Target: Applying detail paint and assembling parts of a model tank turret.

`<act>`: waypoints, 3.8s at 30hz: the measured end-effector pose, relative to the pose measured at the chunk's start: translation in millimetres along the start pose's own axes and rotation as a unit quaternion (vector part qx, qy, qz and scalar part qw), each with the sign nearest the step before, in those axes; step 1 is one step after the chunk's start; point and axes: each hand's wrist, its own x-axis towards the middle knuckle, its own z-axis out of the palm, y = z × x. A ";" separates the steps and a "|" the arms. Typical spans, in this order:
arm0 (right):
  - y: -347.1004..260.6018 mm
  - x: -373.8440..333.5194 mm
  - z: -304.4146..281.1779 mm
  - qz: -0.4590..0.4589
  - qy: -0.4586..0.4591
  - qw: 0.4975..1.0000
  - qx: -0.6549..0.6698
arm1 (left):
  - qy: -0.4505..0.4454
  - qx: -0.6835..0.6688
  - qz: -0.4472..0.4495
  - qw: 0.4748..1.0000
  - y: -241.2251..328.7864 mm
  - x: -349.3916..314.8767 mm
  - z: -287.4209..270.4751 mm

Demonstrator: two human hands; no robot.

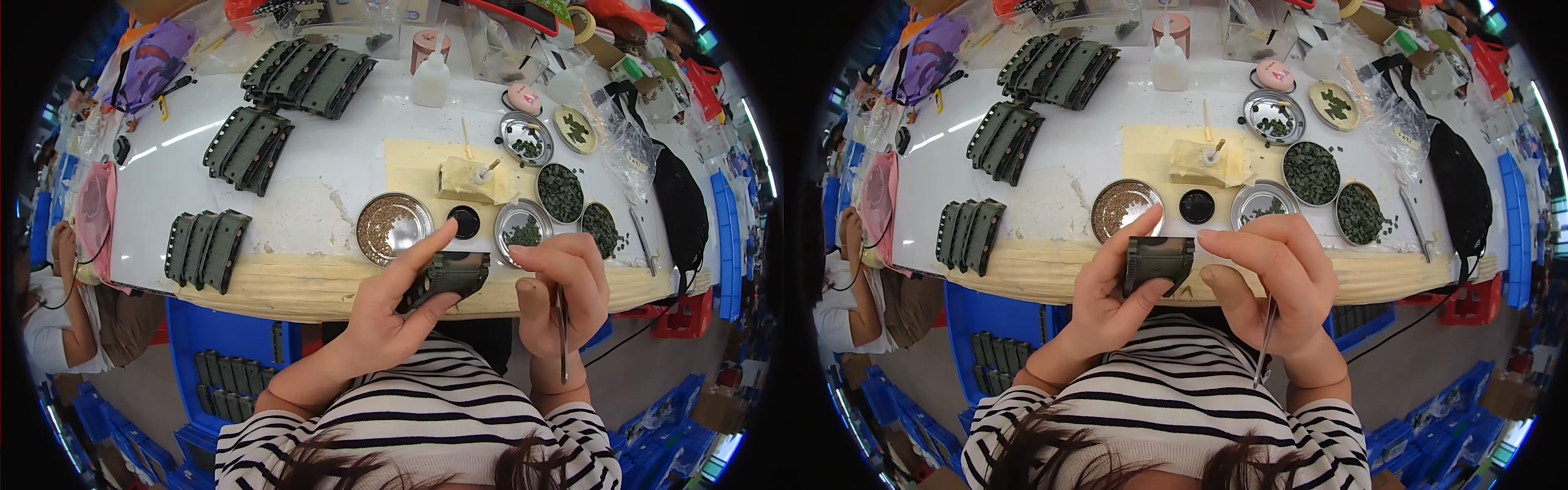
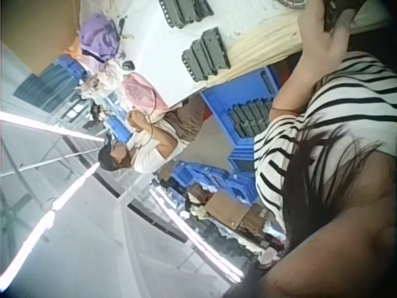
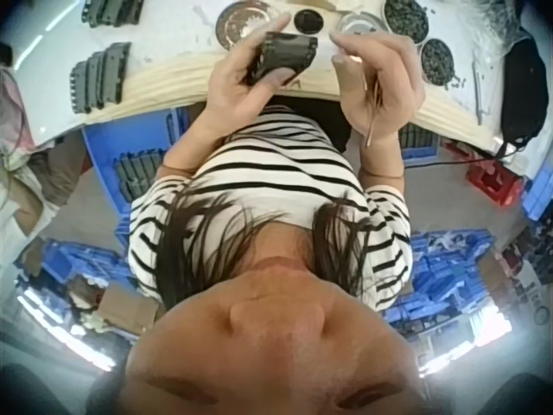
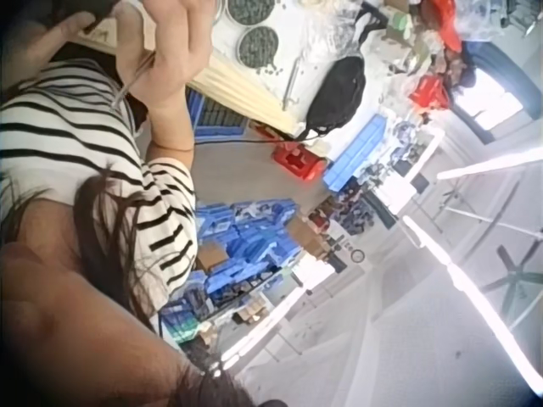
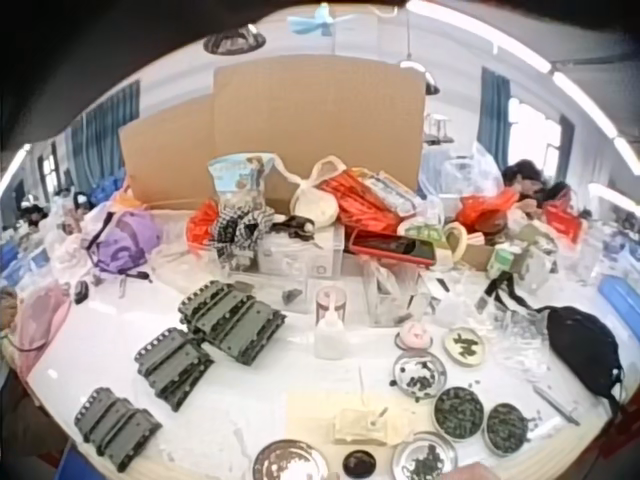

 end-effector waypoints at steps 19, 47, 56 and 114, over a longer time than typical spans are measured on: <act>8.4 0.9 22.0 -0.129 0.000 0.989 -0.070 | 0.043 0.070 0.040 0.996 -6.6 -5.0 -5.1; 60.3 36.4 22.3 0.095 0.012 0.994 -0.053 | 0.004 -0.518 -0.194 0.833 -17.7 7.9 -10.7; 63.9 40.8 30.3 0.099 -0.019 0.994 -0.051 | -0.049 -0.637 -0.203 0.742 -21.6 8.8 -8.0; 63.2 32.4 37.5 0.051 0.036 0.994 -0.091 | 0.032 -0.319 -0.195 0.927 10.0 11.3 -7.2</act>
